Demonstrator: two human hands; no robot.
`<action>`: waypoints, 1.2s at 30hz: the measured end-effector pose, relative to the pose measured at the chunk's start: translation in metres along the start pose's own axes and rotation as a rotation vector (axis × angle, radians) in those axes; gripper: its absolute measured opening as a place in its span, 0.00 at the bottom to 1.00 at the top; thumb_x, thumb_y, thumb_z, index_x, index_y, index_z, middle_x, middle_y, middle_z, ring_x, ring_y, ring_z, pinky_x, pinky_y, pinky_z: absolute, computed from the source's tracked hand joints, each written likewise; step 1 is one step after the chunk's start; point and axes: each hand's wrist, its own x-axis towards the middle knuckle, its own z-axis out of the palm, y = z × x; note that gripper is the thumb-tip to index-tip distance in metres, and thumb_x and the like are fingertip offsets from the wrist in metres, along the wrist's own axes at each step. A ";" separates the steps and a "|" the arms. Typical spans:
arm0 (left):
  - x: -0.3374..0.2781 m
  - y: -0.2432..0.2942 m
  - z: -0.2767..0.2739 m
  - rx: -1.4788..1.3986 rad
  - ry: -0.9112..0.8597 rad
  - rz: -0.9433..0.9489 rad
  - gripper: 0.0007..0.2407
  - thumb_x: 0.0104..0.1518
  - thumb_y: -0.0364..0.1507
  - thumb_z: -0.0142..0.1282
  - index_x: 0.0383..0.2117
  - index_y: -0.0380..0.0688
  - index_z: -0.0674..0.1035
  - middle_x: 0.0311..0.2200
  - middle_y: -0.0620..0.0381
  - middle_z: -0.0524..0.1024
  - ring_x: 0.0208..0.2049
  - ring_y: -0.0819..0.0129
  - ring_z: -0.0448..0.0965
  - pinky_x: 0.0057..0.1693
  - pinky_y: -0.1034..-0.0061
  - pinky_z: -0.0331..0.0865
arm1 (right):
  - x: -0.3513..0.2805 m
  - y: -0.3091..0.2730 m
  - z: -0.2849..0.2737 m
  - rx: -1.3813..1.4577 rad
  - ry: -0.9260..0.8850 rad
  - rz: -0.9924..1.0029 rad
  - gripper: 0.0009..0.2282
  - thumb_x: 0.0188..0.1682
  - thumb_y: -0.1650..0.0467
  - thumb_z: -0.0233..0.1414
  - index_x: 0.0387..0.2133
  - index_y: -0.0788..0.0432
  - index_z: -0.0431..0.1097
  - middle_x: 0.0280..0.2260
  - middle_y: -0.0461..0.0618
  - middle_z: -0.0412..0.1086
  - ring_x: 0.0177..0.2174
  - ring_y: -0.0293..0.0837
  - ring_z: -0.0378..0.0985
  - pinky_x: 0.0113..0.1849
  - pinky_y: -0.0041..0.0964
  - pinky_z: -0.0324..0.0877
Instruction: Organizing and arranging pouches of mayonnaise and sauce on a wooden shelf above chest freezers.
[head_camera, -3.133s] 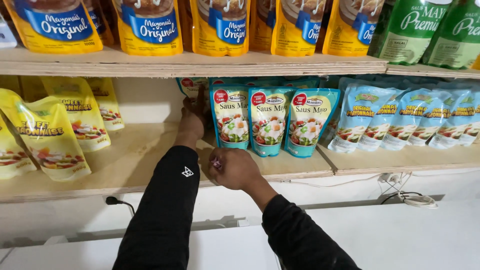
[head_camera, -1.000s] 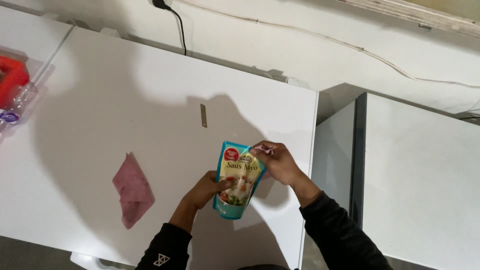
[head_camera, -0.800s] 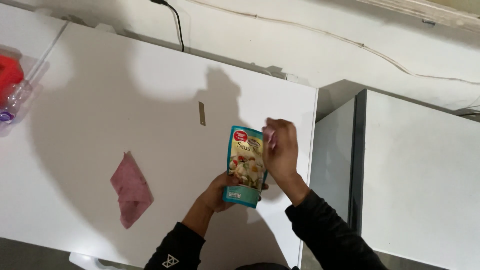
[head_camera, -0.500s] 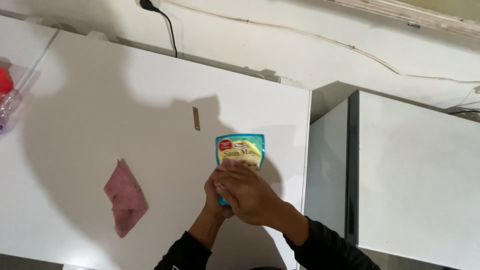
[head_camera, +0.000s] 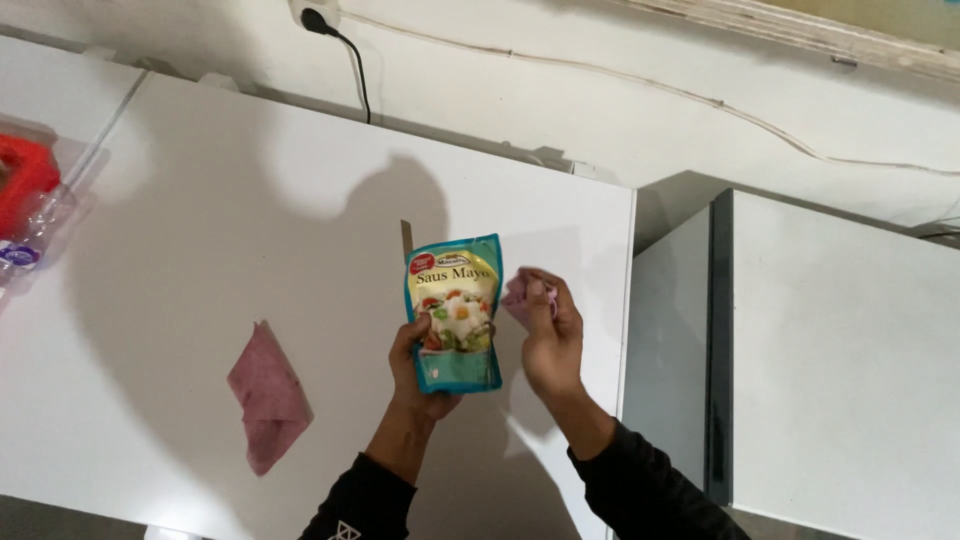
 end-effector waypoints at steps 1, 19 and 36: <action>-0.005 -0.004 0.008 -0.002 -0.002 0.006 0.24 0.52 0.40 0.56 0.54 0.42 0.78 0.49 0.38 0.80 0.43 0.43 0.82 0.54 0.47 0.74 | 0.001 -0.007 0.002 0.001 -0.006 -0.002 0.17 0.62 0.65 0.41 0.50 0.69 0.67 0.39 0.61 0.71 0.41 0.50 0.74 0.50 0.50 0.74; -0.040 0.008 0.069 1.415 0.067 0.336 0.26 0.62 0.35 0.42 0.69 0.53 0.54 0.58 0.44 0.74 0.54 0.55 0.80 0.55 0.63 0.75 | -0.009 -0.020 -0.009 -0.417 -0.187 0.477 0.15 0.47 0.63 0.60 0.34 0.67 0.76 0.25 0.55 0.79 0.23 0.44 0.85 0.24 0.32 0.81; -0.032 0.000 0.207 1.111 -0.339 1.245 0.57 0.35 0.17 0.67 0.69 0.39 0.30 0.59 0.33 0.64 0.49 0.53 0.82 0.48 0.69 0.80 | 0.050 -0.198 0.001 -0.187 -0.388 -0.676 0.15 0.54 0.68 0.44 0.39 0.68 0.75 0.35 0.52 0.69 0.33 0.42 0.75 0.36 0.34 0.72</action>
